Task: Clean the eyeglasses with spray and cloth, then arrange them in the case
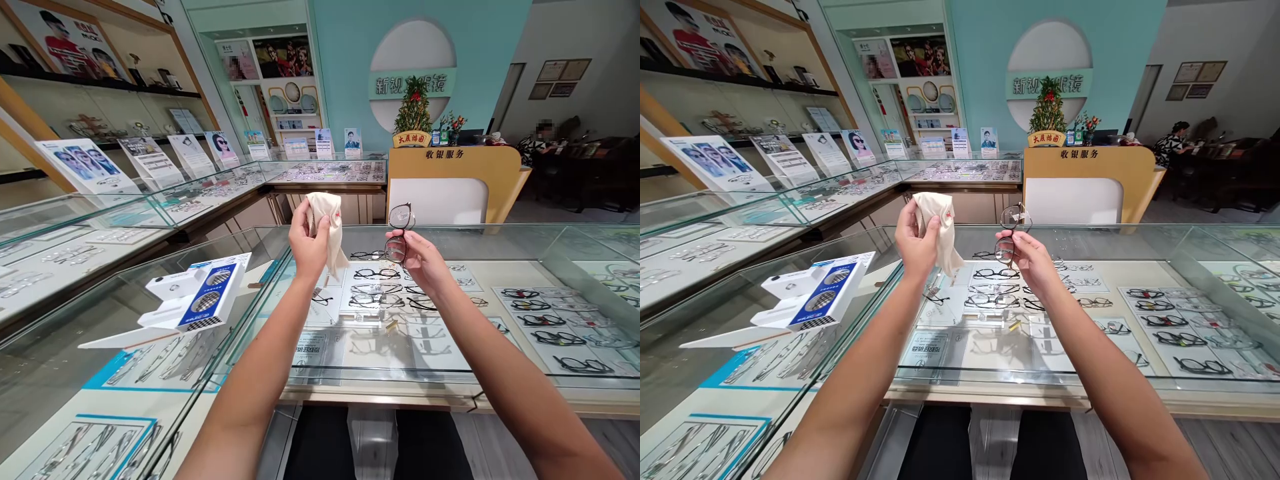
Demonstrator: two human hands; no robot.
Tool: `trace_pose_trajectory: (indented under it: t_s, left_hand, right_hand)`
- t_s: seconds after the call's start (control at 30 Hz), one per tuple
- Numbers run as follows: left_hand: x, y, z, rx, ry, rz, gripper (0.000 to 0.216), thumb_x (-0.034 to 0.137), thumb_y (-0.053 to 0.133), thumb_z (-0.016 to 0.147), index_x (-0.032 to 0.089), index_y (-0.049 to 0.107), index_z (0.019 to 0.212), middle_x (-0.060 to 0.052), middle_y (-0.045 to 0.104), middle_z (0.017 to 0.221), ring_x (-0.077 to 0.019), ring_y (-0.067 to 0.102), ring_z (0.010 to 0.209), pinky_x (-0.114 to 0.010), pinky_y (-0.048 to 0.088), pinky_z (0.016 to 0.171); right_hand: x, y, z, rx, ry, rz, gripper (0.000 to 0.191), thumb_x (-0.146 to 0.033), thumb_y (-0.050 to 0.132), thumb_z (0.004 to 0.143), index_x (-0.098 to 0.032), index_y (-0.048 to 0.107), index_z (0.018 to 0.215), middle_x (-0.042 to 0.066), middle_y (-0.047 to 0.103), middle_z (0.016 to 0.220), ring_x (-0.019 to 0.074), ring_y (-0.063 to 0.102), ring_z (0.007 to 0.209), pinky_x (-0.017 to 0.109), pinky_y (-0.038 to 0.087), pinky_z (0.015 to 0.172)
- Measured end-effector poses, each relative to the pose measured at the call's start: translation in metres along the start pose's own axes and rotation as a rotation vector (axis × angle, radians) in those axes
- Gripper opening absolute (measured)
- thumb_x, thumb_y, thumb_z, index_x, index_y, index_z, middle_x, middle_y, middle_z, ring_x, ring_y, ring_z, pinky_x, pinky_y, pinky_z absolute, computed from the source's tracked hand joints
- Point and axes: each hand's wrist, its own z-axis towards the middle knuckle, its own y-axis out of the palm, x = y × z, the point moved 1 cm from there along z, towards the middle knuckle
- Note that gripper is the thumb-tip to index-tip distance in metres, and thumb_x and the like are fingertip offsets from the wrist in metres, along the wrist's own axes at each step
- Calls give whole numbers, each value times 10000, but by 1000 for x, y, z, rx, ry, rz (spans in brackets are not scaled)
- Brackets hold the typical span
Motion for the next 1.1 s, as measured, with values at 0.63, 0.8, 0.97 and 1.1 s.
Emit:
trace_pose_trajectory:
  t_s: [0.63, 0.8, 0.97, 1.1]
  left_hand:
    - [76, 18, -46, -451, 572, -61, 298, 54, 562, 1025, 238, 728, 1192, -90, 825, 1241, -199, 801, 1171, -326, 648, 1015]
    - [73, 18, -47, -380, 416, -98, 246, 70, 594, 1000, 237, 757, 1077, -62, 855, 1160, -200, 829, 1088, -334, 670, 964]
    - [66, 14, -40, -92, 222, -74, 235, 80, 639, 992, 235, 773, 1106, -55, 853, 1165, -208, 820, 1099, -325, 673, 910]
    - [63, 11, -36, -222, 434, -24, 358, 66, 553, 1054, 251, 809, 1221, -70, 840, 1262, -195, 808, 1171, -334, 653, 1033]
  right_hand:
    - [9, 13, -6, 76, 9, 173, 330, -489, 980, 782, -278, 883, 1017, 14, 836, 1035, 164, 723, 966, 256, 594, 881]
    - [8, 15, -7, 56, 5, 82, 375, -537, 970, 769, -278, 881, 1025, 45, 851, 1088, 227, 754, 1029, 358, 603, 977]
    - [5, 21, -14, 0, 58, 33, 352, -550, 964, 766, -262, 896, 956, 55, 847, 1126, 201, 738, 1013, 305, 595, 925]
    - [4, 26, -18, -89, 93, 8, 372, -570, 962, 778, -248, 904, 955, 65, 840, 1073, 203, 730, 992, 309, 589, 921]
